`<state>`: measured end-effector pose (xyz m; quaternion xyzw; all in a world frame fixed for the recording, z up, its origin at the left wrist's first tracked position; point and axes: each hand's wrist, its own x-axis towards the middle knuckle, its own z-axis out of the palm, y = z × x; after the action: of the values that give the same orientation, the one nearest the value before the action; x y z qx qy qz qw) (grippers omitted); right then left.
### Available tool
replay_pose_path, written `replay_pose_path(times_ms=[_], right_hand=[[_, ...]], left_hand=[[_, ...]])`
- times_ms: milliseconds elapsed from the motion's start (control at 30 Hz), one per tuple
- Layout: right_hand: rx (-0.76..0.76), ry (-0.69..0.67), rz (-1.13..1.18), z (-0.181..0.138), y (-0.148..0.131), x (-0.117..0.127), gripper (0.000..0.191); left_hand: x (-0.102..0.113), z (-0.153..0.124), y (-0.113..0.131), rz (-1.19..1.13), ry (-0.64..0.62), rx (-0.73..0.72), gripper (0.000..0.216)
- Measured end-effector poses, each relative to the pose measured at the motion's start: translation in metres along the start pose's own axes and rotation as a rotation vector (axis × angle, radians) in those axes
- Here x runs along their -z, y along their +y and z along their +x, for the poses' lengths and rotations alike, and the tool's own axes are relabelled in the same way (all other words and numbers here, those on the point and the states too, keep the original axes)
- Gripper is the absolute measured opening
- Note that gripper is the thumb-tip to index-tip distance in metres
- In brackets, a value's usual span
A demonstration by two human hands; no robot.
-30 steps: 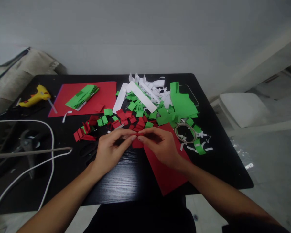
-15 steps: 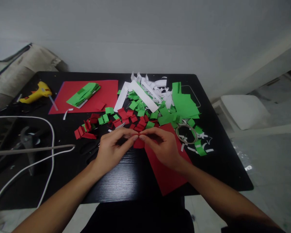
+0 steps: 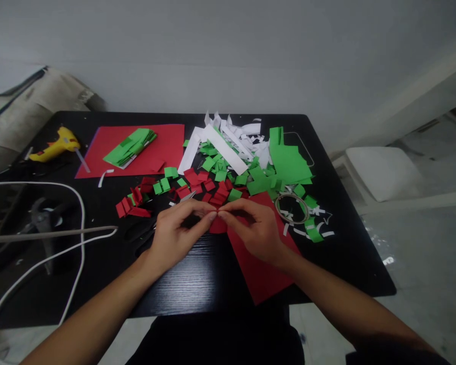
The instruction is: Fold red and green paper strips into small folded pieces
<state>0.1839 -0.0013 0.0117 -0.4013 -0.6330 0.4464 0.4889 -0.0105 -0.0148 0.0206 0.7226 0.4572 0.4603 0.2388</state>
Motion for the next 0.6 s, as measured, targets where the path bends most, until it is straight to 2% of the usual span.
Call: replay_pose_path(times_ms=[133,467,600], right_hand=[[-0.025,-0.004,0.043,0.0007,-0.0001,-0.0003,0.004],[-0.081,-0.03,0.054,0.0016,-0.0011,0.0021,0.003],[-0.106,-0.038,0.093,0.0028,-0.0023,0.0025,0.003]], left_hand=[[0.0005,-0.0014,-0.0004,-0.009,0.013,-0.015,0.014],[0.0001,-0.0014,-0.003,-0.075,-0.097,0.085,0.007],[0.0005,-0.0008,-0.0042,-0.035,-0.119,0.045,0.008]])
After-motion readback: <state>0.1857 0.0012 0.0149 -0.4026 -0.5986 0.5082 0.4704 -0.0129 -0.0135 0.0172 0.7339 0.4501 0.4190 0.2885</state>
